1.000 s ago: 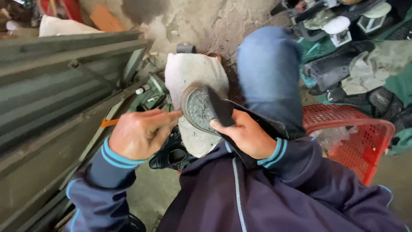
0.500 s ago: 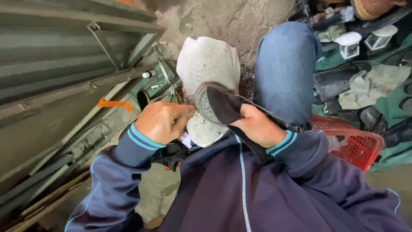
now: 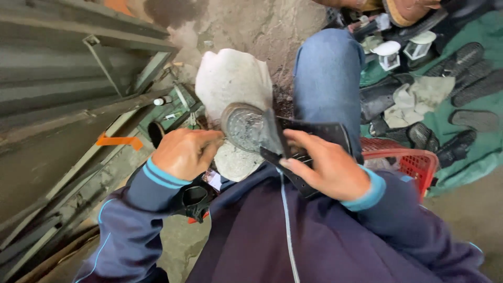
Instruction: A person is manually stitching the sole of a shoe and attaching leather components using hand tools.
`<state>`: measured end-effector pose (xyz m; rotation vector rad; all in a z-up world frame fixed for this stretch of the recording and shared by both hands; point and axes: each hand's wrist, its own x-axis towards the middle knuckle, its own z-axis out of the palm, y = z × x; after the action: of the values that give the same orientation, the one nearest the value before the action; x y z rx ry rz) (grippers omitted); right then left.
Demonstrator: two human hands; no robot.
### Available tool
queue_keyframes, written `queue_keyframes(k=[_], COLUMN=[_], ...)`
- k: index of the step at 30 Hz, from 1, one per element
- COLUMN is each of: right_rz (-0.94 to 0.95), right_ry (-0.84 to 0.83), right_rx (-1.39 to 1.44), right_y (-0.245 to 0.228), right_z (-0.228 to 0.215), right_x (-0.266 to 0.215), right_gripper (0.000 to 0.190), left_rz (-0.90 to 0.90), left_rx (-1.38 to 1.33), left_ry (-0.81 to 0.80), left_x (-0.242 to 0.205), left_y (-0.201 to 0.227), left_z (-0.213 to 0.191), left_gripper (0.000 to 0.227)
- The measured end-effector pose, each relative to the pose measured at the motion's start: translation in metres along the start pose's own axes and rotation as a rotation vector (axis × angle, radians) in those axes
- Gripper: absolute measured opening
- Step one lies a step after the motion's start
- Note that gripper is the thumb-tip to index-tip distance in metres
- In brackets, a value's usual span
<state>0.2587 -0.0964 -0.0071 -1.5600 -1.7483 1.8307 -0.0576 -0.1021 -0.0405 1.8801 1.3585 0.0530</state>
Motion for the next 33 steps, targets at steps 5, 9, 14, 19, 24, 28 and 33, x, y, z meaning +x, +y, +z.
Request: queue_keyframes(k=[5, 9, 14, 19, 24, 28, 33], right_rz=[-0.184, -0.283, -0.542, -0.722, -0.791, -0.82, -0.839], right_ry=[0.224, 0.789, 0.809, 0.677, 0.702, 0.624, 0.502], right_rx=[0.325, -0.498, -0.823, -1.037, -1.083, -0.986, -0.882], right_y=[-0.004, 0.061, 0.019, 0.0, 0.049, 0.038, -0.019], right_z=[-0.061, -0.116, -0.067, -0.004, 0.006, -0.001, -0.001], right_x=[-0.045, -0.05, -0.046, -0.004, 0.043, 0.033, -0.009], right_gripper=[0.041, 0.017, 0.01, 0.01, 0.004, 0.012, 0.011], left_rz=[0.083, 0.042, 0.045, 0.003, 0.01, 0.002, 0.029], left_rx=[0.087, 0.072, 0.039, 0.11, 0.049, 0.02, -0.03], left_ry=[0.058, 0.084, 0.05, 0.052, 0.134, 0.149, 0.176], left_x=[-0.007, -0.007, -0.009, -0.007, -0.014, -0.017, -0.017], left_y=[-0.002, -0.001, -0.002, 0.007, 0.011, 0.014, 0.005], left_z=[0.003, 0.005, 0.007, 0.006, 0.01, 0.011, 0.016], left_gripper=[0.031, 0.029, 0.031, 0.023, 0.017, 0.018, 0.018])
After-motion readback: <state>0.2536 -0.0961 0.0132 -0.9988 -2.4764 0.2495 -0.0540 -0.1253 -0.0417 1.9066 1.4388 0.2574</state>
